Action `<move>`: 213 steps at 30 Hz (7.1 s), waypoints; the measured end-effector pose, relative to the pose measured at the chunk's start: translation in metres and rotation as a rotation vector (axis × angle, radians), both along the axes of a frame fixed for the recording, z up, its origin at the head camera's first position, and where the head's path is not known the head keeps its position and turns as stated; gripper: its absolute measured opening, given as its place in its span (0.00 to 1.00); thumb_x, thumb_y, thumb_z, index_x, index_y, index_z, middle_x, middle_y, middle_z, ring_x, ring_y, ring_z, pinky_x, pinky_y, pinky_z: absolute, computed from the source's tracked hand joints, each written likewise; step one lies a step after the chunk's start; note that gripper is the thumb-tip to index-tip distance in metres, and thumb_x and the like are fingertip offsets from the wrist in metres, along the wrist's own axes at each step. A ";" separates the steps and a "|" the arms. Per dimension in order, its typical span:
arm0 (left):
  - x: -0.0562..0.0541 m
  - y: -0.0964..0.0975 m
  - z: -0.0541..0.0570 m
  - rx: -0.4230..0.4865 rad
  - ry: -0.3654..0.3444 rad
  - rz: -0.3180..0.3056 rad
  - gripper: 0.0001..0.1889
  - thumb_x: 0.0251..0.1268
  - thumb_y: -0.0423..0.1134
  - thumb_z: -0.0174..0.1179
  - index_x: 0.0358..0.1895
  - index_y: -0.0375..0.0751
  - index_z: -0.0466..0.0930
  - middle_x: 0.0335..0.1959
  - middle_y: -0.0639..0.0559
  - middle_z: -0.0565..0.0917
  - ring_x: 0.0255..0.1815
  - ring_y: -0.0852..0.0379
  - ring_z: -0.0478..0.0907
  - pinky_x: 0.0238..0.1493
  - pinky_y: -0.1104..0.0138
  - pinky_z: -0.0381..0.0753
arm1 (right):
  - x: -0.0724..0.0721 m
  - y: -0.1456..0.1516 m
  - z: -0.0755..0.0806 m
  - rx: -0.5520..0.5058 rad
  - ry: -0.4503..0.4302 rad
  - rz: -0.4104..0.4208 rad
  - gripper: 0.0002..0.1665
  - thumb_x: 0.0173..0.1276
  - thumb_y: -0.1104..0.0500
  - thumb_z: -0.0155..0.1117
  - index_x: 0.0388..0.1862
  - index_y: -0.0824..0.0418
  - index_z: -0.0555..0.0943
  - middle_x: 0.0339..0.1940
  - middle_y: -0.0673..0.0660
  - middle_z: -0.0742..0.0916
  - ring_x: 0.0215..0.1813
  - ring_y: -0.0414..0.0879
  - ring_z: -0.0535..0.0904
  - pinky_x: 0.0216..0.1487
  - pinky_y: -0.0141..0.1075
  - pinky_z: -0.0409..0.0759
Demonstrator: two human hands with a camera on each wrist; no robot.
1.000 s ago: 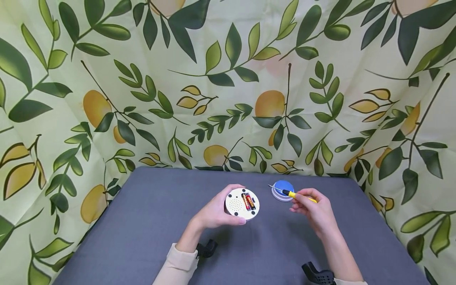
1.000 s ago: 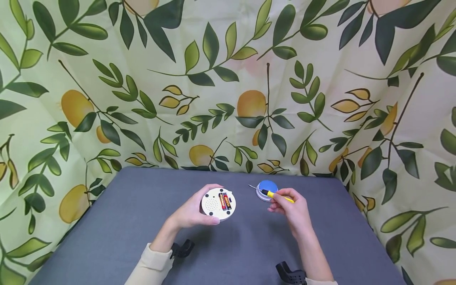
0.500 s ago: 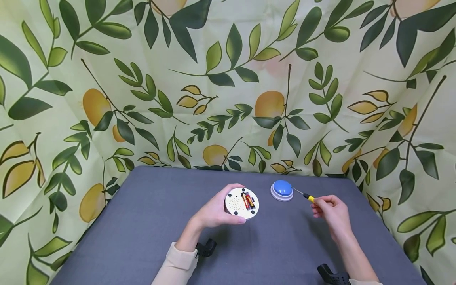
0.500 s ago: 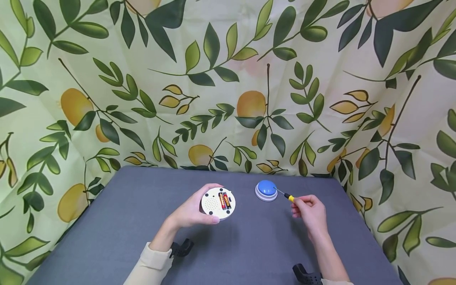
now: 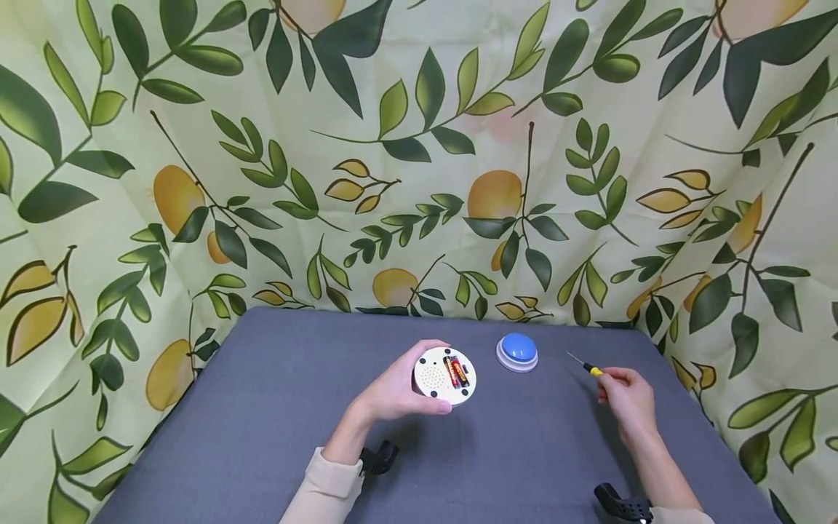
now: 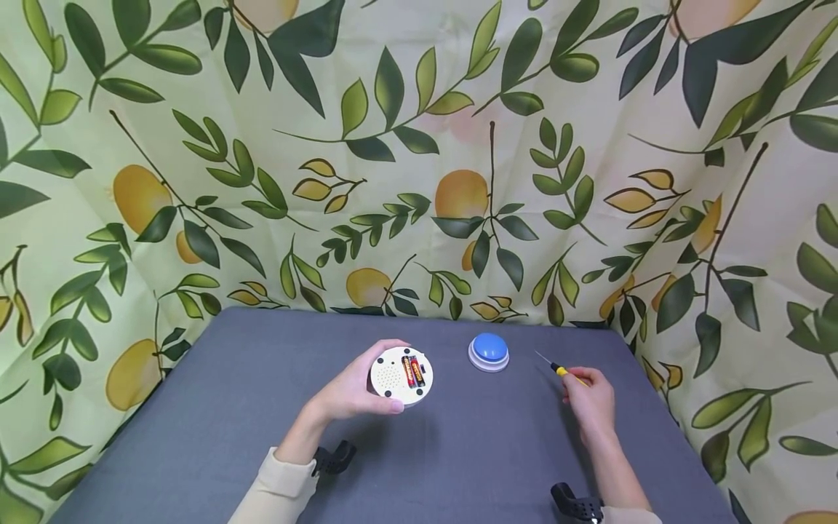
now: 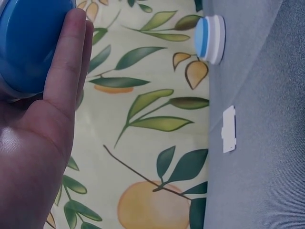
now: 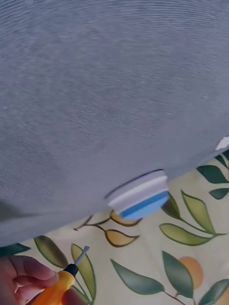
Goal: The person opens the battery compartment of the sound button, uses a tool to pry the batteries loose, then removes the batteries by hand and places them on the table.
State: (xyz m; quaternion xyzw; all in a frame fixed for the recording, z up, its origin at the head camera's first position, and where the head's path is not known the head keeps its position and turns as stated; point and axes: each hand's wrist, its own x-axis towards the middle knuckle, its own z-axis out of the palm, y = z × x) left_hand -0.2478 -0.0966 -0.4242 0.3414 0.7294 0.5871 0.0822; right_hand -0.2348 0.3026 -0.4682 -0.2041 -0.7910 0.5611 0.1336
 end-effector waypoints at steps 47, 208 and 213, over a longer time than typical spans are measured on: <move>-0.001 0.000 -0.002 -0.017 -0.001 0.006 0.44 0.49 0.39 0.78 0.71 0.46 0.65 0.54 0.51 0.79 0.53 0.55 0.77 0.54 0.65 0.77 | -0.012 0.027 -0.036 0.554 -0.095 0.040 0.19 0.66 0.57 0.66 0.42 0.74 0.80 0.34 0.67 0.84 0.37 0.62 0.78 0.34 0.47 0.71; -0.003 0.000 -0.003 -0.016 -0.003 -0.017 0.41 0.52 0.38 0.77 0.69 0.44 0.65 0.55 0.49 0.77 0.52 0.54 0.77 0.50 0.64 0.80 | 0.022 -0.158 0.065 0.524 0.542 0.797 0.14 0.58 0.65 0.80 0.43 0.55 0.90 0.53 0.47 0.86 0.56 0.46 0.81 0.55 0.43 0.81; -0.002 0.001 -0.002 -0.018 -0.015 -0.011 0.41 0.51 0.38 0.77 0.69 0.45 0.65 0.54 0.49 0.78 0.52 0.53 0.77 0.50 0.64 0.80 | 0.022 -0.160 0.065 0.529 0.535 0.788 0.14 0.56 0.63 0.81 0.42 0.56 0.91 0.53 0.47 0.86 0.56 0.46 0.82 0.54 0.42 0.82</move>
